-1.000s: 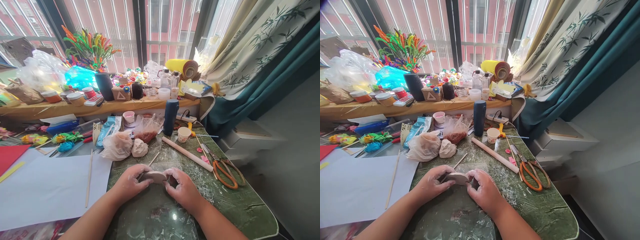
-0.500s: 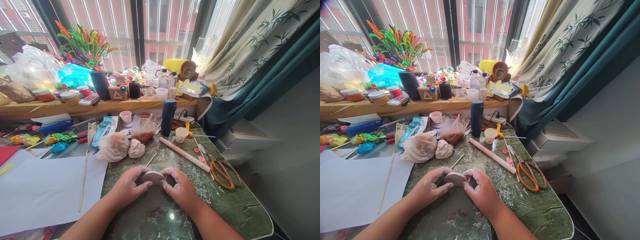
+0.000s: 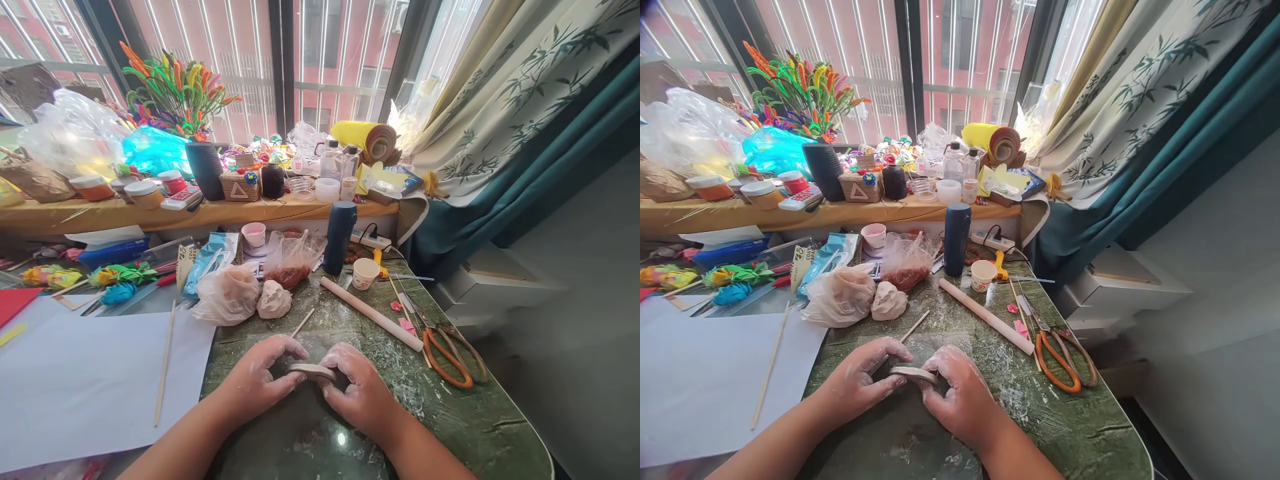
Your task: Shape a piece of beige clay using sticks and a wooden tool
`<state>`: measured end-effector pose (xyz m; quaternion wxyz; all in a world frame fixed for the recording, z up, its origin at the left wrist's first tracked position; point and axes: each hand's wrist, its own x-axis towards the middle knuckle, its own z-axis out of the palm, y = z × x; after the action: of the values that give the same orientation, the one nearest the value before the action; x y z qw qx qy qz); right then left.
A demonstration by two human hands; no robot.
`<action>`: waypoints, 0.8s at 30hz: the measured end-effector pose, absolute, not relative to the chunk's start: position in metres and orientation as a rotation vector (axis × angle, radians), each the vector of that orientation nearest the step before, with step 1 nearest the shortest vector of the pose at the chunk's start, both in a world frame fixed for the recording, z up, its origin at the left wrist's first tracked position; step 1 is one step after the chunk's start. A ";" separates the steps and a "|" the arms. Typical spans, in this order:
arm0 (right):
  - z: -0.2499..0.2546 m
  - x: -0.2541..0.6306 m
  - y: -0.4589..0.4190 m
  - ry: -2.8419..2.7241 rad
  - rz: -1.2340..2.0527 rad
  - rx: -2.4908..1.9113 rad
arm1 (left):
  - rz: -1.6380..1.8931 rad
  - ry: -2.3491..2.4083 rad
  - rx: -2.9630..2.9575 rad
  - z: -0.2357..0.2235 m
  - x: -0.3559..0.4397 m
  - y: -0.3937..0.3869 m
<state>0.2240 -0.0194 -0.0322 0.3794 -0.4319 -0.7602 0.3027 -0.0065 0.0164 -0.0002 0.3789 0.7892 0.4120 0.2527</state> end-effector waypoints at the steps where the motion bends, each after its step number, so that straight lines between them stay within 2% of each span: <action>1: -0.032 0.224 -0.020 -1.929 0.778 -1.109 | 0.637 1.050 2.017 0.001 -0.007 0.017; 6: -0.033 0.223 -0.019 -1.941 0.849 -1.169 | 0.633 1.025 2.033 0.001 -0.009 0.019; 14: -0.033 0.223 -0.021 -1.952 0.688 -1.136 | 0.644 1.093 2.041 -0.006 -0.011 0.020; 24: -0.035 0.225 -0.021 -1.921 0.731 -1.146 | 0.558 1.103 2.100 -0.007 -0.010 0.022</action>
<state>0.2253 -0.0210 -0.0351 0.3840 -0.4495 -0.7538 0.2868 -0.0101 0.0221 -0.0073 0.3454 0.8087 0.4248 0.2149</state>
